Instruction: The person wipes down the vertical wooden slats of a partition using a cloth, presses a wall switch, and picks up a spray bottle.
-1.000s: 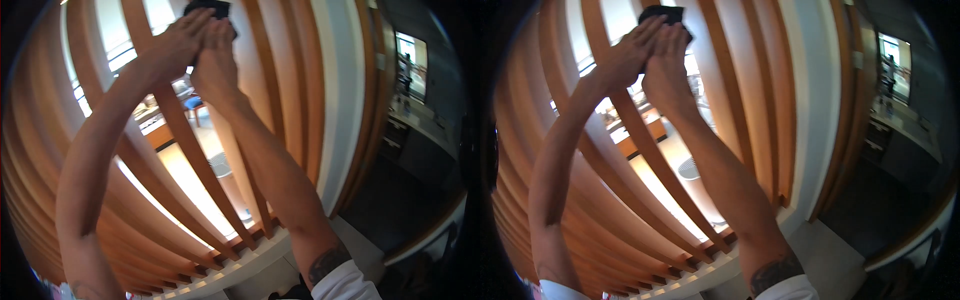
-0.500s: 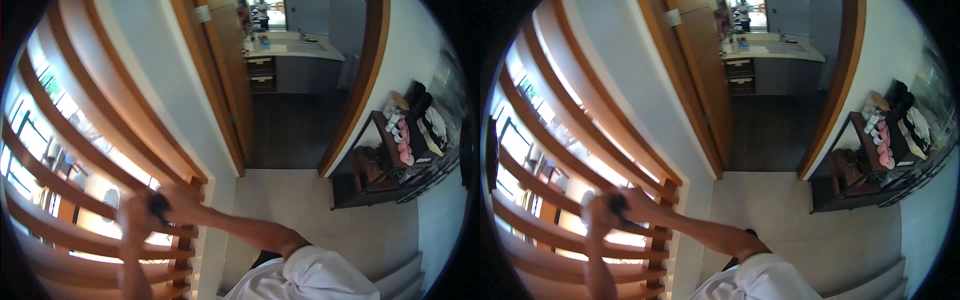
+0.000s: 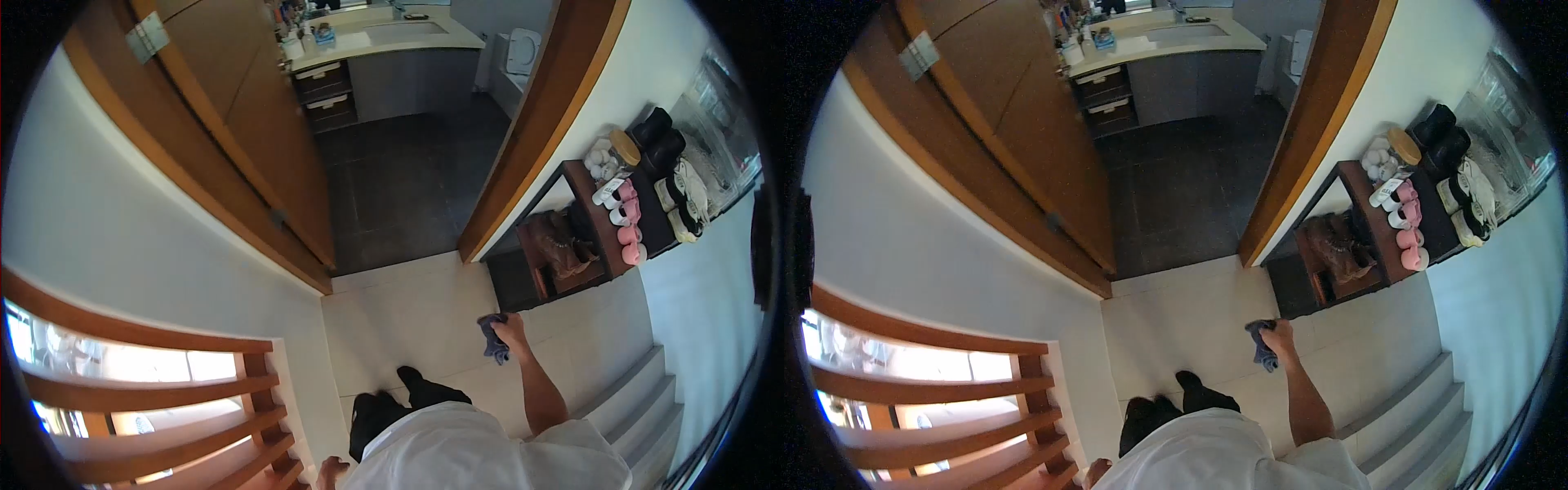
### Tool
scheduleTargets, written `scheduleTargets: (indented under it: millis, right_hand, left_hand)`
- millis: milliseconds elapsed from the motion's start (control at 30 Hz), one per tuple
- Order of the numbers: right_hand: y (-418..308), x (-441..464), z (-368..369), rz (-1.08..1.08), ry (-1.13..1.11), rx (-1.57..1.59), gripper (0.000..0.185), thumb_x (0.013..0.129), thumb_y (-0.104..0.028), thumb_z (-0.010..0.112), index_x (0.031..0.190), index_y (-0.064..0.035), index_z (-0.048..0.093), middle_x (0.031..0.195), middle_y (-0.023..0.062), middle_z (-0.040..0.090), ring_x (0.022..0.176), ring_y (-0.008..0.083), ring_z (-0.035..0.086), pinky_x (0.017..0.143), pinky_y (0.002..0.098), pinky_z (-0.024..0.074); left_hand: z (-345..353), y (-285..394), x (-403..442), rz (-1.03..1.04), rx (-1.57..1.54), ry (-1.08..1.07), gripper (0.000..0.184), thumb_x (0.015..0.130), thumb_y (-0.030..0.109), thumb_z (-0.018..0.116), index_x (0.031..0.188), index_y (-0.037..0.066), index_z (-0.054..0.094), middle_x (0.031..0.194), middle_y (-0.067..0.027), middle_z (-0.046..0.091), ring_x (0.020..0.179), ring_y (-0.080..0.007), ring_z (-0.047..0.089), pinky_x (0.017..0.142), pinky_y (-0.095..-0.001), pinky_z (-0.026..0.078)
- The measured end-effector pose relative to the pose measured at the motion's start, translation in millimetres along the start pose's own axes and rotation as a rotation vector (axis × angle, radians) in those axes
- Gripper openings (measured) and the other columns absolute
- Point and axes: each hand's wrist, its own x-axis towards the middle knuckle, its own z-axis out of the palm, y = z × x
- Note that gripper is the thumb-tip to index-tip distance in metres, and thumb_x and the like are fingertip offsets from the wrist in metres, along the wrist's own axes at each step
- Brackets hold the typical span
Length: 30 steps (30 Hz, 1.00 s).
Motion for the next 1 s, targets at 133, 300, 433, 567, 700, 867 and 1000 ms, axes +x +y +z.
scheduleTargets:
  millis: [133, 300, 433, 567, 700, 867, 1000]
  right_hand:
    - [2.6, 62.7, 25.5, -0.171, 0.069, -0.321, 0.042, 0.076, -0.037, 0.079, 0.091, 0.001, 0.074, 0.09, 0.0246, 0.071, 0.089, 0.0357, 0.07, 0.077, 0.0414, 0.054]
    - [48.7, 40.6, 43.6, -0.073, 0.083, -0.314, 0.04, 0.077, -0.036, 0.069, 0.094, 0.0005, 0.072, 0.09, 0.0268, 0.069, 0.087, 0.0437, 0.067, 0.078, 0.0488, 0.0523]
    - [95.1, -23.9, 67.9, 0.433, 0.312, -0.01, 0.046, 0.074, -0.037, 0.069, 0.09, 0.0059, 0.07, 0.089, 0.0289, 0.069, 0.09, 0.0408, 0.069, 0.077, 0.0481, 0.0538]
    - [71.9, -72.5, 82.1, 0.878, 0.338, 0.193, 0.043, 0.076, -0.034, 0.07, 0.092, 0.0057, 0.07, 0.098, 0.0286, 0.069, 0.094, 0.0378, 0.07, 0.076, 0.0455, 0.0544]
    - [124.3, -28.3, 156.7, 1.045, 0.31, 0.32, 0.044, 0.073, -0.026, 0.074, 0.104, 0.0047, 0.068, 0.11, 0.0241, 0.069, 0.1, 0.0338, 0.069, 0.079, 0.0421, 0.0559]
    - [86.8, 49.3, 140.2, 1.043, 0.274, 0.344, 0.046, 0.068, -0.033, 0.079, 0.098, 0.0024, 0.072, 0.101, 0.0226, 0.072, 0.098, 0.0302, 0.07, 0.078, 0.0402, 0.0554]
    - [67.5, 108.3, 76.3, 0.768, 0.439, 0.244, 0.05, 0.069, -0.036, 0.079, 0.102, 0.0016, 0.073, 0.098, 0.0225, 0.072, 0.097, 0.0322, 0.07, 0.082, 0.0399, 0.0539]
  left_hand:
    - [-113.3, 56.9, 48.1, 0.002, 0.041, 0.166, 0.056, 0.077, 0.034, 0.063, 0.126, 0.007, 0.063, 0.128, -0.022, 0.061, 0.12, -0.0349, 0.059, 0.102, -0.0429, 0.048]
    - [-309.7, 176.6, 124.5, 0.366, 0.268, 0.444, 0.048, 0.08, 0.02, 0.058, 0.125, 0.003, 0.062, 0.123, -0.0253, 0.062, 0.116, -0.0381, 0.06, 0.098, -0.045, 0.049]
    - [-439.1, 325.2, 171.1, 0.768, 0.679, 0.522, 0.04, 0.083, 0.021, 0.06, 0.114, -0.004, 0.06, 0.11, -0.025, 0.067, 0.1, -0.0397, 0.065, 0.086, -0.0499, 0.051]
    - [-510.0, 461.0, 150.9, 0.867, 0.726, 0.539, 0.032, 0.086, 0.023, 0.057, 0.106, -0.001, 0.063, 0.102, -0.0227, 0.068, 0.093, -0.0407, 0.065, 0.082, -0.051, 0.051]
    - [-535.8, 590.6, 167.8, 0.949, 0.727, 0.537, 0.025, 0.086, 0.02, 0.056, 0.094, -0.001, 0.065, 0.085, -0.0205, 0.067, 0.083, -0.0384, 0.065, 0.075, -0.045, 0.052]
    - [-557.8, 720.8, 125.2, 1.245, 0.217, 0.274, 0.008, 0.083, 0.006, 0.056, 0.08, 0.003, 0.062, 0.068, -0.013, 0.059, 0.067, -0.0197, 0.061, 0.065, -0.0351, 0.048]
    - [-592.6, 856.0, 49.2, 1.384, -0.05, 0.208, 0.019, 0.093, 0.005, 0.054, 0.076, -0.001, 0.059, 0.068, -0.0068, 0.059, 0.06, -0.0137, 0.054, 0.057, -0.0296, 0.043]
